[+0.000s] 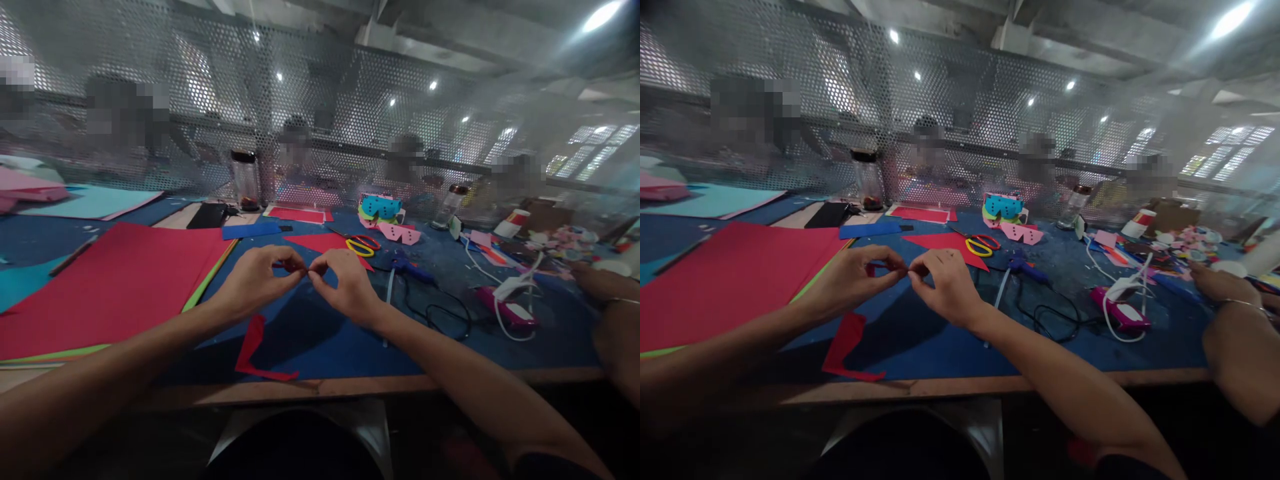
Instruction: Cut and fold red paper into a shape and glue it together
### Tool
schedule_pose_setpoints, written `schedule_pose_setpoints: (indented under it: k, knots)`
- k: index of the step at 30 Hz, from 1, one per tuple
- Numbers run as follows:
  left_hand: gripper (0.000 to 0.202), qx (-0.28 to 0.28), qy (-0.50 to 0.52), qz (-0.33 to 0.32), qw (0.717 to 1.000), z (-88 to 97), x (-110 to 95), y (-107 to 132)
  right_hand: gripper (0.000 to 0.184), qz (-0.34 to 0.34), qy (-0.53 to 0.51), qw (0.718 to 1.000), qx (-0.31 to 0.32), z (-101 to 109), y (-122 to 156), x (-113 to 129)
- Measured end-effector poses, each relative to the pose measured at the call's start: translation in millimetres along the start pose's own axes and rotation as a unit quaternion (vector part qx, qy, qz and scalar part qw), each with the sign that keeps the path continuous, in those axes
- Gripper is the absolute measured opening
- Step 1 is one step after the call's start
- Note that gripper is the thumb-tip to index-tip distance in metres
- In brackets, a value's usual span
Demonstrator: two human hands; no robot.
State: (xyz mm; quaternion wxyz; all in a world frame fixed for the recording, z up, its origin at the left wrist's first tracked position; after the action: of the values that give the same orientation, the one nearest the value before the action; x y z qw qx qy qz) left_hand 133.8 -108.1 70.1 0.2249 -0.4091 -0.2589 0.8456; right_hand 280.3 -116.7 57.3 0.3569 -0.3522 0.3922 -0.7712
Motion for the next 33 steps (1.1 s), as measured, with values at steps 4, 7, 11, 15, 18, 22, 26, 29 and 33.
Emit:
schedule_pose_setpoints:
  k: [4,7,11,15,18,22,26,29,33]
  knots:
    - [0.012,-0.006,0.012,-0.014,1.000,0.7,-1,1,0.012,-0.065,-0.063,0.996,0.007,1,-2,-5]
    - [0.011,-0.010,0.013,-0.024,1.000,0.9,-6,1,0.020,-0.177,-0.162,0.971,0.025,-3,-1,-20]
    - [0.012,-0.011,0.002,-0.041,0.999,0.9,-13,1,0.020,-0.250,-0.247,0.934,0.061,-14,1,-29]
    - [0.012,-0.011,-0.001,-0.045,0.999,1.8,-16,1,0.026,-0.303,-0.308,0.897,0.094,-23,5,-31]
    - [0.012,-0.014,-0.007,-0.044,0.999,2.4,-15,2,0.032,-0.328,-0.333,0.878,0.105,-27,8,-32]
    - [0.012,-0.013,-0.007,-0.049,0.999,0.9,-12,3,0.037,-0.356,-0.365,0.854,0.100,-30,11,-35]
    - [0.012,-0.012,0.000,-0.056,0.998,-0.6,-12,3,0.041,-0.400,-0.415,0.810,0.110,-36,17,-36]
    - [0.012,-0.012,-0.002,-0.061,0.998,-0.5,-13,3,0.042,-0.415,-0.430,0.793,0.119,-38,19,-36]
    - [0.012,-0.008,-0.008,-0.054,0.998,-0.8,-11,3,0.042,-0.408,-0.417,0.805,0.112,-37,18,-37]
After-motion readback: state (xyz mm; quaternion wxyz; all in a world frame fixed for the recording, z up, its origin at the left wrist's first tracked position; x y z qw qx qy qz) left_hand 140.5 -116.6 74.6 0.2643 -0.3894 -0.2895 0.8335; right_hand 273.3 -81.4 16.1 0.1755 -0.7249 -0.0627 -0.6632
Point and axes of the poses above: each hand's wrist, its own y-axis away from the middle knuckle, its own z-axis out of the back of the hand, x = y × z, the point moved 8 cm from there along -y, towards the middle knuckle, and after that the axes turned 12 degrees about -x, right-handed, at the moved point
